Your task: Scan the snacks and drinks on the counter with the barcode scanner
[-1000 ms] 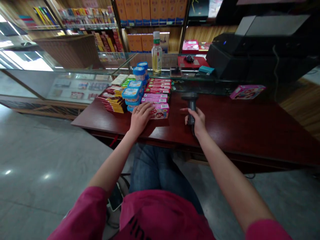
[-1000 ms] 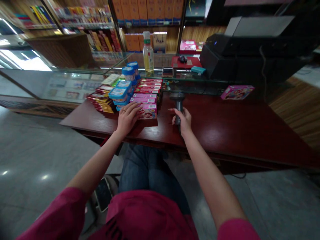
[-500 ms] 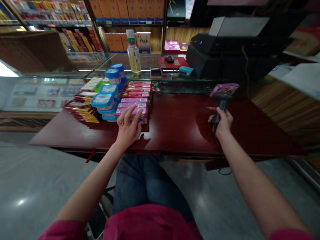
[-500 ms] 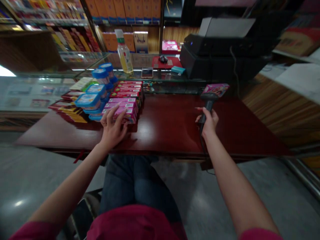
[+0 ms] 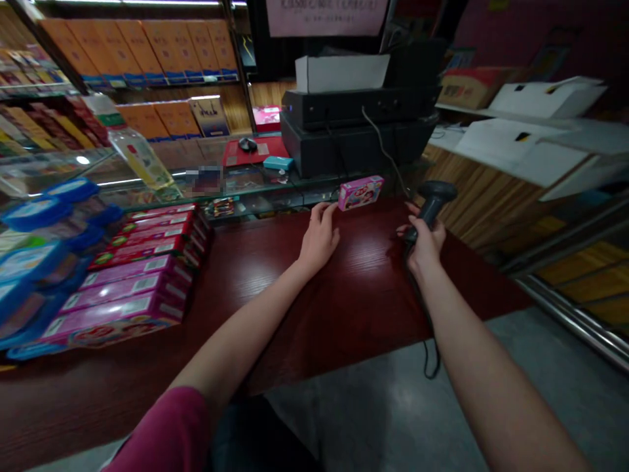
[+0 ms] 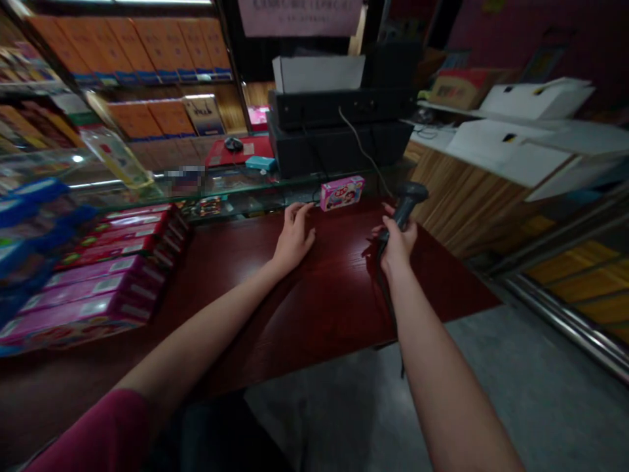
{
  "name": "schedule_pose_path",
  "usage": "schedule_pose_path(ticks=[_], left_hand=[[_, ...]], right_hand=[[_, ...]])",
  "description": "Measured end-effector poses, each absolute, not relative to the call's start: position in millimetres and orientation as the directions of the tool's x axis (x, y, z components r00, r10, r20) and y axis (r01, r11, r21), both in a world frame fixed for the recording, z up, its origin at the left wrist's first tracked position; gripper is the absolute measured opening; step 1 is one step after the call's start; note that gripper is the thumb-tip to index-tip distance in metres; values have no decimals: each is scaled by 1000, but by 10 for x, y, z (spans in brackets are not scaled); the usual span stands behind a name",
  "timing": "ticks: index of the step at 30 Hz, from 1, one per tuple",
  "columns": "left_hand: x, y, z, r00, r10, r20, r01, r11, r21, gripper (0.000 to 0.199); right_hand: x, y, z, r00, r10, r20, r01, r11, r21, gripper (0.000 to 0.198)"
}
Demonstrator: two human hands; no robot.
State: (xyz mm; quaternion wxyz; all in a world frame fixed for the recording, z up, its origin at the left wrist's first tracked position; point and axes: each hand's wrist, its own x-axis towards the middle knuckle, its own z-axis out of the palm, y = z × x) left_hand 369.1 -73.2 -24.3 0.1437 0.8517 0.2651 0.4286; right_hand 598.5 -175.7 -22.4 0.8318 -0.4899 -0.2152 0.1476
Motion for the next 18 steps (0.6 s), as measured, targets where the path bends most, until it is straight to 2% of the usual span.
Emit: schedule_pose_path(ticks=[3, 6, 13, 18], left_hand=[[4237, -458, -237, 381, 630, 677, 346, -776, 528, 64], [4596, -238, -245, 311, 646, 697, 396, -755, 523, 66], [4670, -220, -200, 395, 674, 624, 505, -727, 466, 48], [4233, -594, -77, 420, 669, 614, 605, -710, 360, 58]], right_hand=[[5962, -1759, -263, 853, 467, 234, -18, 473, -881, 41], [5968, -1747, -300, 836, 491, 244, -2, 448, -894, 37], [5989, -1745, -323, 843, 477, 249, -16, 484, -875, 32], [5859, -1846, -251, 887, 420, 194, -75, 544, -836, 39]])
